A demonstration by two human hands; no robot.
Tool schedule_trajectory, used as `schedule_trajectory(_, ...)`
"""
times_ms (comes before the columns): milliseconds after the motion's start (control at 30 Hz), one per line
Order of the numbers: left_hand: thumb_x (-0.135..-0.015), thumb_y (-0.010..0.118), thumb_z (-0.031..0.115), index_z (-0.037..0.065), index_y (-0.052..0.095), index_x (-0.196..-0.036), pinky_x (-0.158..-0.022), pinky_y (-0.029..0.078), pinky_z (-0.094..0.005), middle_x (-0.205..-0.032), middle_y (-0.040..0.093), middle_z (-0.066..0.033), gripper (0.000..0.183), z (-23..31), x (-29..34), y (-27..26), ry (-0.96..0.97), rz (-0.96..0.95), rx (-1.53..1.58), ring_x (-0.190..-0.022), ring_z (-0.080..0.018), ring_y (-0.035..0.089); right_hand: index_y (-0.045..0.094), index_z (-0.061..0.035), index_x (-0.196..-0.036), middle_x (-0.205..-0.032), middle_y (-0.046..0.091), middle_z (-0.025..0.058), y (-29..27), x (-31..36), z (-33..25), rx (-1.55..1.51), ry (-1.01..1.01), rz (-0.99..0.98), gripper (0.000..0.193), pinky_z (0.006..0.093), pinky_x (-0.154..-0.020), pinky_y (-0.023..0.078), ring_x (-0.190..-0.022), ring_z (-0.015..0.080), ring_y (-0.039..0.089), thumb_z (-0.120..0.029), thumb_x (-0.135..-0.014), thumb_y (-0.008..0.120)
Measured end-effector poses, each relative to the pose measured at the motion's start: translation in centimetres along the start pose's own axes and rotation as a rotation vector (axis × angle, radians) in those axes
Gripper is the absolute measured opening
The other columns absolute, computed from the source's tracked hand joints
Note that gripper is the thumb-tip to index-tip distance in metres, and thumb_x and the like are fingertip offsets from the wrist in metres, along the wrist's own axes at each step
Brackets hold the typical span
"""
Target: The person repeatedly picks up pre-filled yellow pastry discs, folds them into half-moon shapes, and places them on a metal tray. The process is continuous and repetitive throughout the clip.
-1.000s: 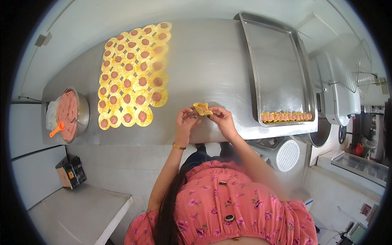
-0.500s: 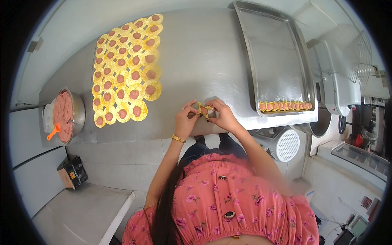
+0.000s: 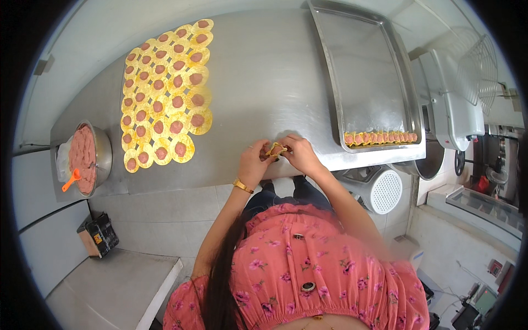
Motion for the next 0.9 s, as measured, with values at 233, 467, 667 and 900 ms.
schedule_trajectory(233, -0.073, 0.075, 0.013, 0.011, 0.065, -0.105, -0.065, 0.052, -0.0351, -0.080, 0.067, -0.0077, 0.034, -0.6, -0.2, 0.3, 0.093, -0.055, -0.085, -0.074, -0.0233, 0.065, 0.063, -0.0044, -0.101, -0.098, 0.058, 0.0143, 0.2, 0.2, -0.3, 0.079, -0.099, -0.010, 0.037, 0.0407, -0.078, 0.051, -0.092, 0.0362, 0.059, 0.005, -0.066, 0.068)
schedule_trajectory(467, -0.071, 0.076, 0.007, 0.007, 0.067, -0.097, -0.067, 0.054, -0.0317, -0.079, 0.065, -0.0091, 0.027, -1.1, -0.3, 0.5, 0.169, 0.008, -0.048, -0.076, -0.0227, 0.068, 0.061, -0.0051, -0.105, -0.100, 0.057, 0.0131, -0.2, 0.4, -0.5, 0.080, -0.155, 0.039, 0.039, 0.0409, -0.079, 0.050, -0.096, 0.0344, 0.058, 0.004, -0.067, 0.068)
schedule_trajectory(667, -0.072, 0.075, 0.006, 0.005, 0.065, -0.095, -0.068, 0.055, -0.0322, -0.081, 0.066, -0.0095, 0.025, -0.5, -1.0, 0.3, 0.155, -0.099, -0.201, -0.076, -0.0232, 0.068, 0.061, -0.0048, -0.103, -0.099, 0.058, 0.0125, -0.4, -0.3, -0.4, 0.074, -0.149, -0.054, 0.034, 0.0403, -0.076, 0.051, -0.090, 0.0342, 0.060, 0.002, -0.070, 0.068)
schedule_trajectory(900, -0.074, 0.076, 0.013, 0.004, 0.059, -0.087, -0.063, 0.052, -0.0344, -0.079, 0.067, -0.0111, 0.023, 0.0, -1.8, -0.1, 0.229, -0.131, -0.097, -0.072, -0.0253, 0.066, 0.060, -0.0025, -0.101, -0.096, 0.057, 0.0163, -1.2, 0.4, -0.6, -0.019, -0.092, -0.018, 0.032, 0.0426, -0.077, 0.049, -0.090, 0.0378, 0.058, 0.007, -0.070, 0.062)
Point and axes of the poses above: each hand's wrist, its own x-axis away from the middle knuckle, its own y-axis out of the palm, z = x × y, the point moved 3 cm from there along -x, towards the middle knuckle
